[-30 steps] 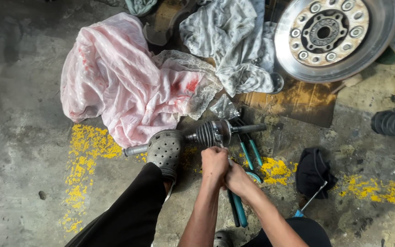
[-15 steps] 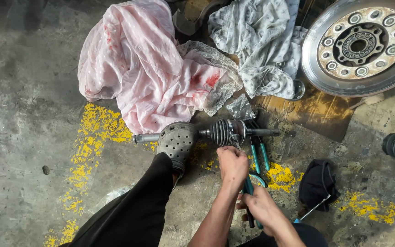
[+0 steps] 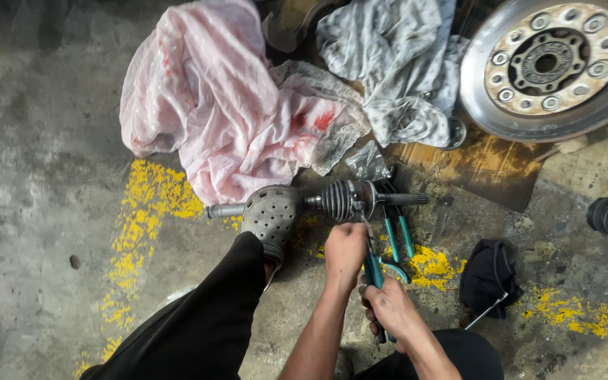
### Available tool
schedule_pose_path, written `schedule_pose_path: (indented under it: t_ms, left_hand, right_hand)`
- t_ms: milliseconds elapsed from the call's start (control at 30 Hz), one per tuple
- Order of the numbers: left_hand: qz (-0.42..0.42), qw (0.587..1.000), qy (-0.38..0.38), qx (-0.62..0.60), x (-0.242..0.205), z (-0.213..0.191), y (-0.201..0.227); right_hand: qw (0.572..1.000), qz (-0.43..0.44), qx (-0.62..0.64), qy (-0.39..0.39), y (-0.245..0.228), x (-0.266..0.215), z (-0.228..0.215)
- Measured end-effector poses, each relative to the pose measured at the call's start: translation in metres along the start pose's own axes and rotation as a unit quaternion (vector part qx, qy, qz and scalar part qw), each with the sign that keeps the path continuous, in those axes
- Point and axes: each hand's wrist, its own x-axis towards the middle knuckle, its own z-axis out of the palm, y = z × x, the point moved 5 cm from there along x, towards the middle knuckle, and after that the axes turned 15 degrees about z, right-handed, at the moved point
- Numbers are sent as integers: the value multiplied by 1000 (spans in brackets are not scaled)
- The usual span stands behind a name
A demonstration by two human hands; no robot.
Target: Replacing or repairing a rubber boot on a constant velocity (CV) joint of a car axle.
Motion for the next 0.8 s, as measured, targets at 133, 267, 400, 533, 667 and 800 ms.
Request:
schedule_pose_path:
  t_ms: [133, 267, 400, 533, 667, 800]
  left_hand:
    - [-32, 991, 81, -104, 24, 25, -90]
    - [-71, 942, 53, -325, 39, 35, -97]
    - [42, 977, 173, 119, -21, -5, 0]
    - [47, 974, 44, 218, -13, 7, 12]
    - [147, 957, 52, 245, -1, 19, -1]
    - [151, 965, 36, 213, -1, 14, 8]
  right_hand:
    - [999, 12, -32, -16, 5, 10, -8]
    - [999, 3, 2, -42, 1, -5, -11]
    - [1000, 4, -16, -27, 10, 17, -11]
    - [999, 9, -34, -11, 15, 25, -17]
    - [998, -9, -63, -16, 19, 36, -19]
    - [994, 3, -108, -25, 40, 75, -44]
